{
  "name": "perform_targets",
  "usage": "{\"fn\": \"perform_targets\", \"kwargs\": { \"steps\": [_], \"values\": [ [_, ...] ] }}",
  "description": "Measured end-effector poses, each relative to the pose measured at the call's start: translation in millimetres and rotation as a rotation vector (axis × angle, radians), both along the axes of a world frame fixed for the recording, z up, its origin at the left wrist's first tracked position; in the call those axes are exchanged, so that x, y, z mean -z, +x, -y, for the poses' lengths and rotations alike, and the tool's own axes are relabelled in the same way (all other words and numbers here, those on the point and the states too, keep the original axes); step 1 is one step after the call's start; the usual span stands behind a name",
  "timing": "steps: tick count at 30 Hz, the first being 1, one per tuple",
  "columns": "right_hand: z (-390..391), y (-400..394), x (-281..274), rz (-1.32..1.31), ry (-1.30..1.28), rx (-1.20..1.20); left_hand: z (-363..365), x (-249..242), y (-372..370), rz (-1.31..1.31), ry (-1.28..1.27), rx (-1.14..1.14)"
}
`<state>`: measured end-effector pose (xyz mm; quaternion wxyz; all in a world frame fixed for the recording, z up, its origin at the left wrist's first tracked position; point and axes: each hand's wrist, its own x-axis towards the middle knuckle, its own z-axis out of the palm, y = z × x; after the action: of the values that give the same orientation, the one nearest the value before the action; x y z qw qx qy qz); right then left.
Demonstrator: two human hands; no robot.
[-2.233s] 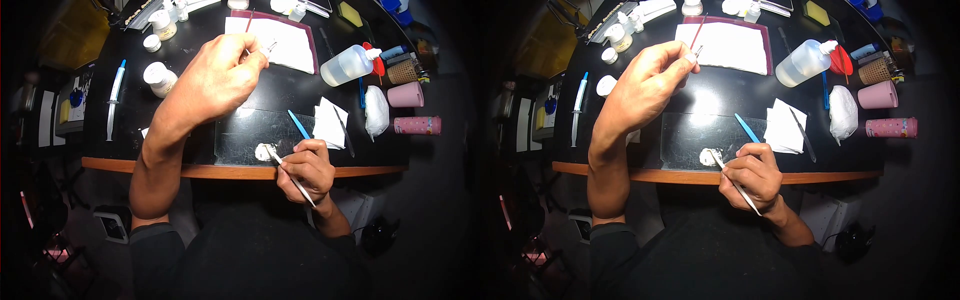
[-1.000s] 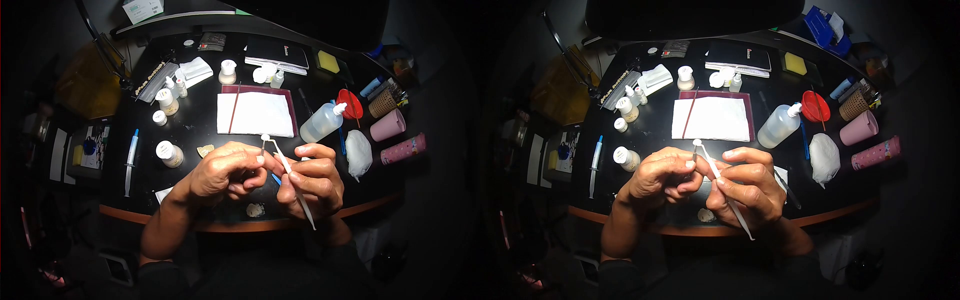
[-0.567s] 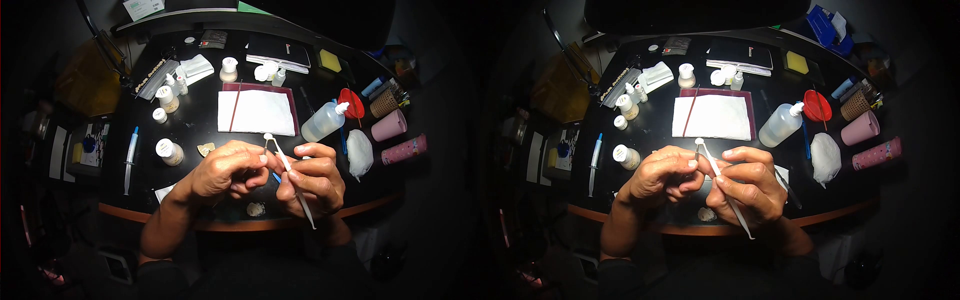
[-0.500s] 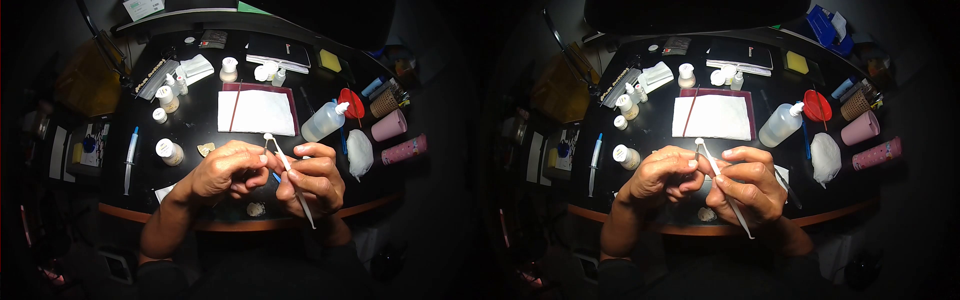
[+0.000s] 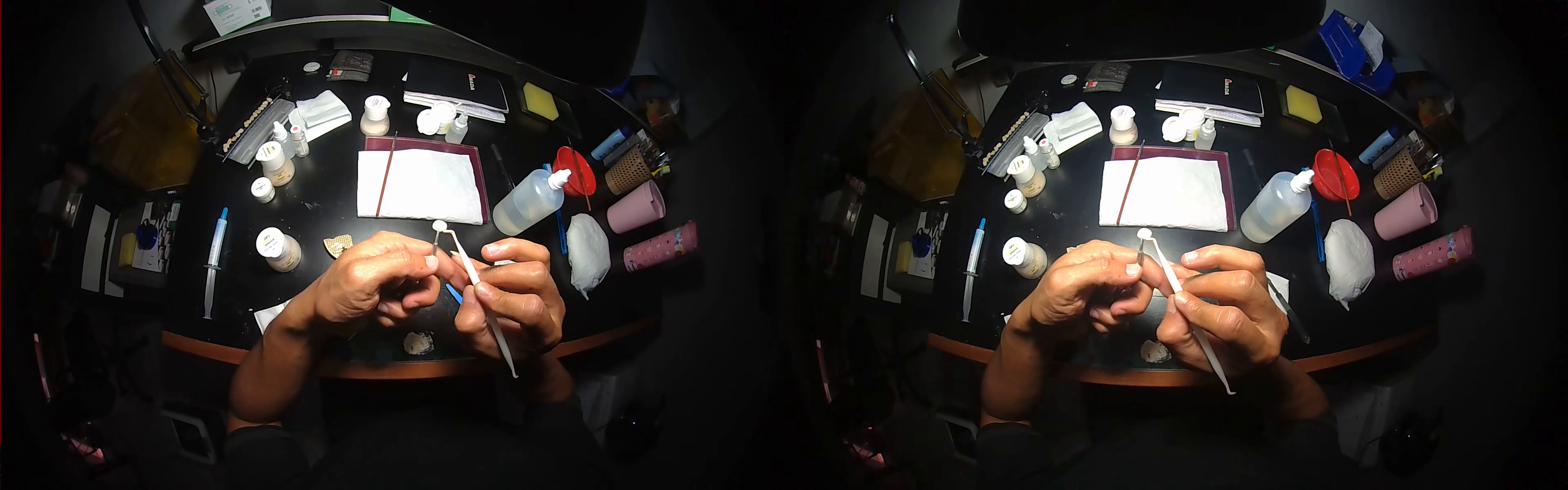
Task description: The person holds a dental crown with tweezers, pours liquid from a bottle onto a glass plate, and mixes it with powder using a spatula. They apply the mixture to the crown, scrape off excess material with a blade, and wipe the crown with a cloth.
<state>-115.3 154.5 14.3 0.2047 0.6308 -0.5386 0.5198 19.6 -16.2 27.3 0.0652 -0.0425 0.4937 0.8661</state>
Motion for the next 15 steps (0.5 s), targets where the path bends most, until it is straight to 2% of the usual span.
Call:
{"fn": "perform_targets", "kwargs": {
  "steps": [15],
  "values": [
    [-0.6, -0.5, -2.6, -0.015, 0.041, -0.016, -2.4, -0.3, 0.6, 0.031, 0.008, -0.033]
  ]
}}
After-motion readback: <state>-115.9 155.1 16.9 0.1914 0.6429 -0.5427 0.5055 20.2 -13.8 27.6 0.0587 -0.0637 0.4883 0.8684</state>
